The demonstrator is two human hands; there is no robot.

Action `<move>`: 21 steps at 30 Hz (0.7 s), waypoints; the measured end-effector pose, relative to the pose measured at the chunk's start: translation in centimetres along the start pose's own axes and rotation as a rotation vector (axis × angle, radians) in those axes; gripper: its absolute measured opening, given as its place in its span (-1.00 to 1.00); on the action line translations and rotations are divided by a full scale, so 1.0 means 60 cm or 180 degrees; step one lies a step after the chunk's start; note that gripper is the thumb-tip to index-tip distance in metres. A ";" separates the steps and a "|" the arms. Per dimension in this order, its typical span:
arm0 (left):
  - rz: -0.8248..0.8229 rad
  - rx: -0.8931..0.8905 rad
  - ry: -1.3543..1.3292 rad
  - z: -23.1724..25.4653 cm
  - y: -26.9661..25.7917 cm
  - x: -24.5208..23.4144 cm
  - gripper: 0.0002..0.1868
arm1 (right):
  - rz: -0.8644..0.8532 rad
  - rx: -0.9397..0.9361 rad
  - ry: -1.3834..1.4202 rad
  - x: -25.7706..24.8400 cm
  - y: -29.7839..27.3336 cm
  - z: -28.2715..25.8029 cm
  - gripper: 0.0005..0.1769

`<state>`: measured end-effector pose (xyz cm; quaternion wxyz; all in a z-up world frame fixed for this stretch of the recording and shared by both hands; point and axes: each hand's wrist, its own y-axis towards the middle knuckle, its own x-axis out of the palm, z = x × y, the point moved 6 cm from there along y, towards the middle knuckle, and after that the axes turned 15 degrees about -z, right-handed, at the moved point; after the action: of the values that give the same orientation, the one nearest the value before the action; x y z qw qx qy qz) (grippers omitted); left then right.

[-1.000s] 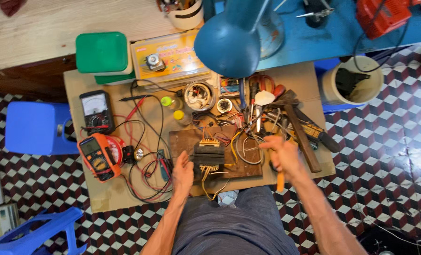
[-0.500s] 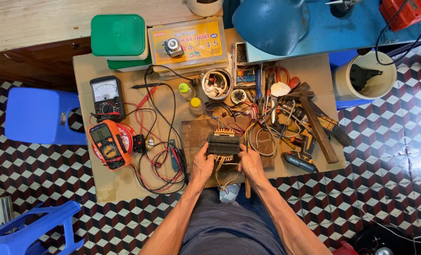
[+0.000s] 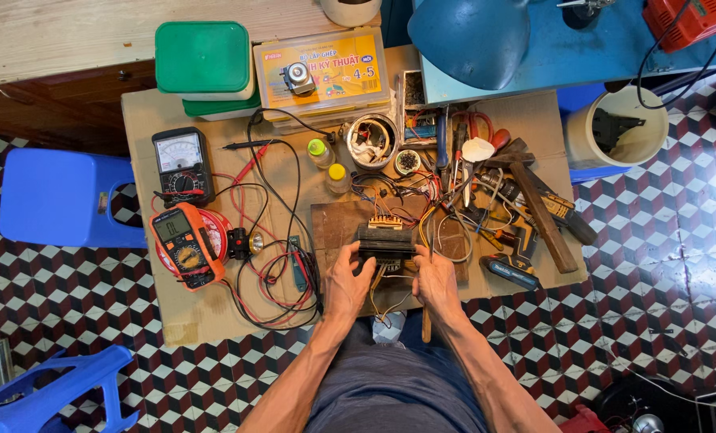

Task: The person works on a small black electronic component on a cluttered workbench. They repeatedly tap the component with a hammer and use a screwdriver to adjust or pry at its casing. The person also handles wires and a multimeter probe during the process.

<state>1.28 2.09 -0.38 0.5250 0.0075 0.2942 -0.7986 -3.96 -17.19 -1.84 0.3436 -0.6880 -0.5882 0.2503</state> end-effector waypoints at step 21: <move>-0.0750 0.2000 0.1628 0.087 0.032 -0.074 -0.83 | 0.0403 -0.2122 -0.2377 0.000 -0.059 -0.088 -0.65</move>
<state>6.45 2.77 4.47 0.3124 0.3314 0.1560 -0.8765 -2.26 -17.87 4.28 -0.1445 -0.6582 -0.6760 0.2983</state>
